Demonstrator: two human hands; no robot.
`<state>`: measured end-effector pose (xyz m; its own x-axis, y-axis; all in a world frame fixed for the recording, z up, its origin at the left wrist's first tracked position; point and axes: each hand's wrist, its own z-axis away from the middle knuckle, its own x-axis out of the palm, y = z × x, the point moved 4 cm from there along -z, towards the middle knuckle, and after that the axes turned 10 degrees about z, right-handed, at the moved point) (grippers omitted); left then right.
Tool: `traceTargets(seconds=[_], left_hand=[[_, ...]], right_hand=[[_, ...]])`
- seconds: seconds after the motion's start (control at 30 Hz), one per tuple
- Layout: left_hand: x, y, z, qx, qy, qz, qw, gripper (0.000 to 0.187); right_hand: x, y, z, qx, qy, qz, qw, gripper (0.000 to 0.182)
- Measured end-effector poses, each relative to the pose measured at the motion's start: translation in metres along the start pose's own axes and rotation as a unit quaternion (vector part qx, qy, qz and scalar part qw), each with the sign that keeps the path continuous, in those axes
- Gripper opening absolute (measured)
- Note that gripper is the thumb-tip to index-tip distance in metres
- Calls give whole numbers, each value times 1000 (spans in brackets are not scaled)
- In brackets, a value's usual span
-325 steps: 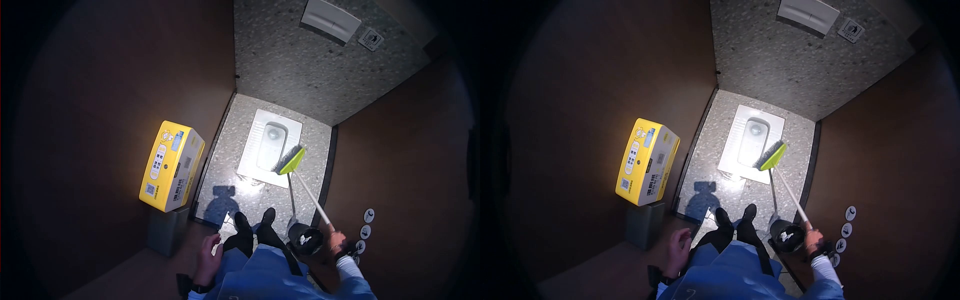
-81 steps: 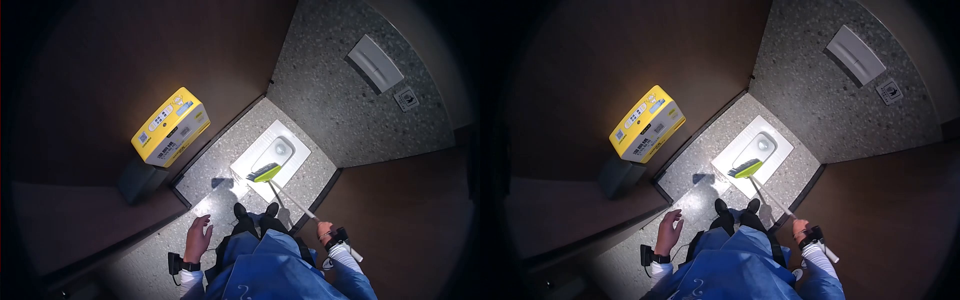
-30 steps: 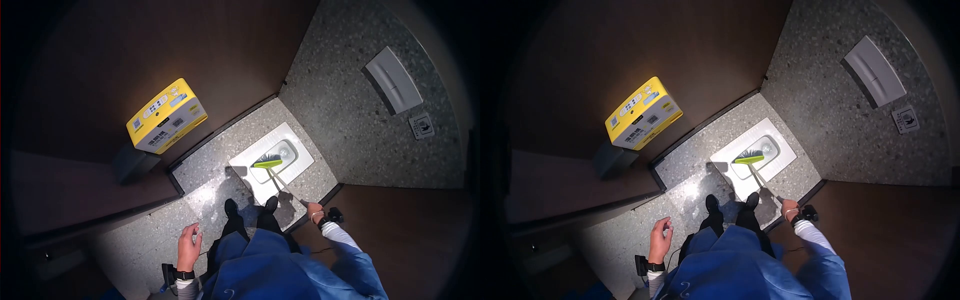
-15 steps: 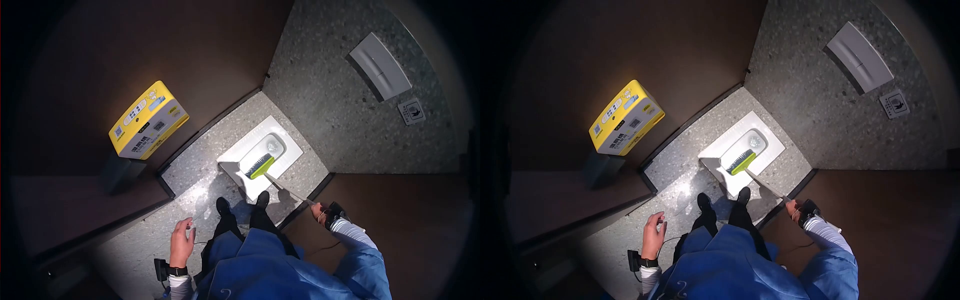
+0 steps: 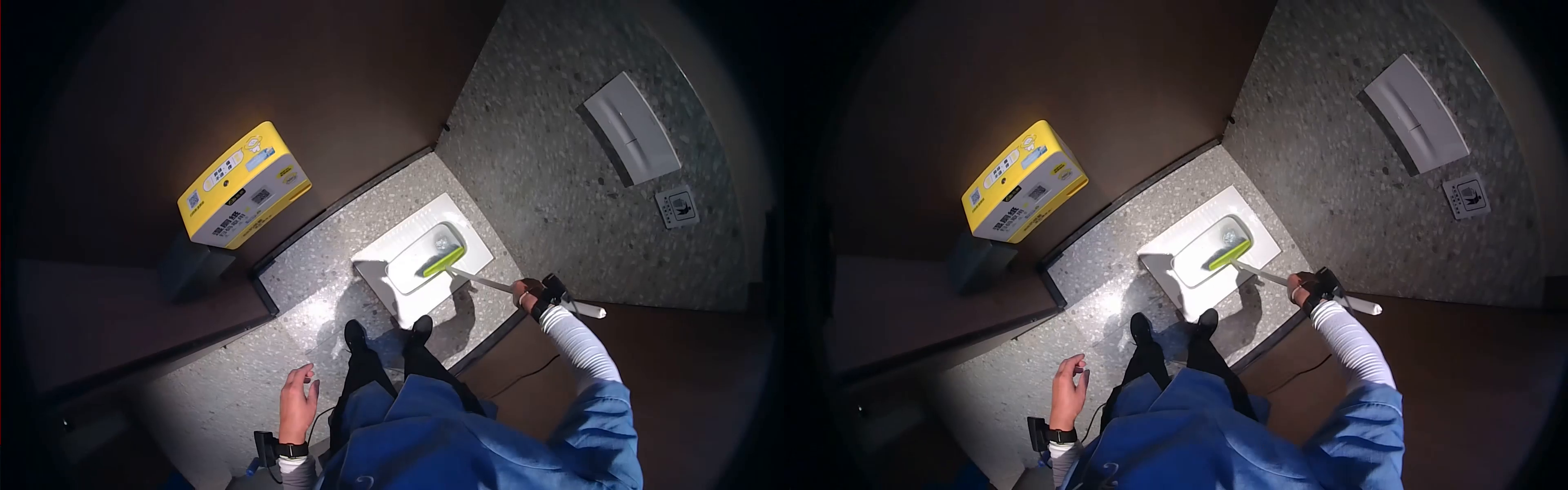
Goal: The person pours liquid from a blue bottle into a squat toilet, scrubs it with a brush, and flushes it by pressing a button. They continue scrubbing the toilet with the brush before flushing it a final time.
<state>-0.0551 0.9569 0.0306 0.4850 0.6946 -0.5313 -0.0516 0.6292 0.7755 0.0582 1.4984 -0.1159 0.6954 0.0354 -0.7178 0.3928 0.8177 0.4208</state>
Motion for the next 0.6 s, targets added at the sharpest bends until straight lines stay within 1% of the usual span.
traceTargets(seconds=[0.07, 0.13, 0.2, 0.23, 0.27, 0.3, 0.37, 0.4, 0.47, 0.5, 0.6], left_hand=[[1, 0, 0, -1, 5, 0, 1000, 33], [3, 1, 2, 0, 19, -6, 1000, 32], [6, 1, 5, -7, 23, -1, 1000, 32], [7, -1, 6, -15, 26, 3, 1000, 32], [7, -3, 8, -18, 28, 2, 999, 32], [9, -6, 11, -24, 29, 9, 999, 32], [10, -10, 17, -34, 30, 13, 999, 32], [10, -12, 18, -38, 29, 15, 999, 32], [12, -13, 19, -44, 30, 18, 998, 32], [11, -13, 20, -49, 32, 13, 998, 32], [10, -13, 18, -58, 49, 9, 997, 32]], right_hand=[[-26, -20, 1, -83, -94, 113, 986, 26], [-43, -32, -10, -120, -138, 158, 970, 31], [-65, -32, -20, -149, -174, 101, 968, 34], [-78, -31, -24, -179, -220, 89, 955, 36], [-61, -25, -50, -188, -226, 81, 952, 38], [-63, -14, -65, -193, -227, 83, 951, 38], [-62, 6, -90, -122, -290, 11, 949, 42], [-63, 12, -101, -138, -258, 18, 956, 38], [-28, 28, -144, -207, -160, 75, 962, 26], [-7, 21, -159, -210, -162, 75, 961, 26], [51, -8, -200, -100, -51, 119, 987, 17]])
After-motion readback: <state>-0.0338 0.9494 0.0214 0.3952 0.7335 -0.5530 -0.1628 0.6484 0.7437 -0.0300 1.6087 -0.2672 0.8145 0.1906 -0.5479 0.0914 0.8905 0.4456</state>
